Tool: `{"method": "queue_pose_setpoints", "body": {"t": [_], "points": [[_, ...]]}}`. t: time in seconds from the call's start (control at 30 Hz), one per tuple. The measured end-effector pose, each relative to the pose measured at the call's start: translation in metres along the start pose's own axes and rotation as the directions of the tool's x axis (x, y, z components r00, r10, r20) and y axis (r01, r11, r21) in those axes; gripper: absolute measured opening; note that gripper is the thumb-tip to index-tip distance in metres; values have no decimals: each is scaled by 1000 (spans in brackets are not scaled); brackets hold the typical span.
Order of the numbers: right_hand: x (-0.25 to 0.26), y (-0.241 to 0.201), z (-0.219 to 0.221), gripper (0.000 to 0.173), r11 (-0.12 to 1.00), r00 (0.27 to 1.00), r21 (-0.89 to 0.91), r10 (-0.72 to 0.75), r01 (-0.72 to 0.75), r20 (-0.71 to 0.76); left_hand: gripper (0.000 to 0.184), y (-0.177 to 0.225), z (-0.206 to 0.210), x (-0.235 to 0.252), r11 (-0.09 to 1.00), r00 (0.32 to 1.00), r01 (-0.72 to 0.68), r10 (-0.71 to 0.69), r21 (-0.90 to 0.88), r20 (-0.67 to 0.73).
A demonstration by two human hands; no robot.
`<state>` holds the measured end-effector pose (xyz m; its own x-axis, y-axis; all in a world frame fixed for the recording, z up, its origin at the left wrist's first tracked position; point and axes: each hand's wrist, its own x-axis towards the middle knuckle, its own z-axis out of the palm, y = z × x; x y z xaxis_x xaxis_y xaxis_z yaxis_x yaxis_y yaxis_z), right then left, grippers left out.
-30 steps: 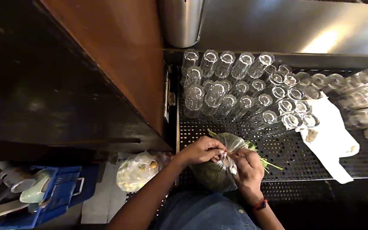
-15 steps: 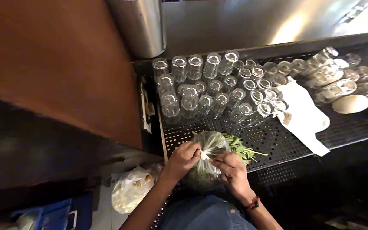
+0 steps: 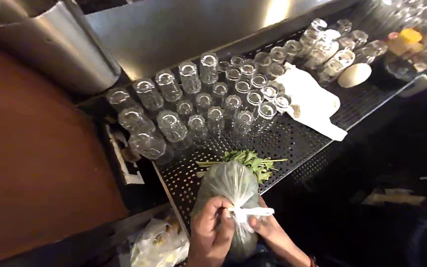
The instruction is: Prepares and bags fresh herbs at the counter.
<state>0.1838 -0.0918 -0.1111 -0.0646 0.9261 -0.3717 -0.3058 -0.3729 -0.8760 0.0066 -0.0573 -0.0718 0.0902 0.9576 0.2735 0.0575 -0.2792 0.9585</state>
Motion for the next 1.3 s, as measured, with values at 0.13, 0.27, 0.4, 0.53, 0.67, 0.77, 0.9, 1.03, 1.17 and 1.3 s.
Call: {"method": "queue_pose_setpoints", "body": {"t": [0.13,0.27,0.4,0.53,0.67,0.77,0.9,1.03,1.17,1.3], "points": [[-31,-19,-23,92,970,996,236,69,-55,-53,21,13,35,-11,992,993,-79,87,-101,79],[-62,-17,-49,71,967,942,251,129,-49,-310,15,17,77,-19,982,941,-179,155,53,301],[-101,-4,-88,54,982,761,189,110,17,-640,35,-12,109,-31,940,921,-262,177,218,347],[-148,28,-144,53,987,559,158,119,21,-820,50,-92,134,-50,794,758,-135,-303,593,578],[-193,58,-180,69,981,361,192,188,-26,-913,82,-148,153,-61,416,585,-98,-711,904,391],[-226,84,-197,80,983,358,183,160,30,-920,92,-153,177,-58,267,631,14,-750,963,199],[-257,109,-214,86,986,335,164,162,-25,-928,80,-149,173,-48,240,572,58,-803,969,164],[-275,115,-236,96,991,352,104,129,-87,-927,77,-144,179,-60,255,567,67,-805,965,174],[-275,113,-257,94,995,369,-42,-4,-94,-929,83,-134,180,-119,277,623,-44,-743,960,243],[-242,94,-270,95,977,345,-194,-152,-92,-926,98,-138,166,-180,242,639,-227,-694,943,332]]}}
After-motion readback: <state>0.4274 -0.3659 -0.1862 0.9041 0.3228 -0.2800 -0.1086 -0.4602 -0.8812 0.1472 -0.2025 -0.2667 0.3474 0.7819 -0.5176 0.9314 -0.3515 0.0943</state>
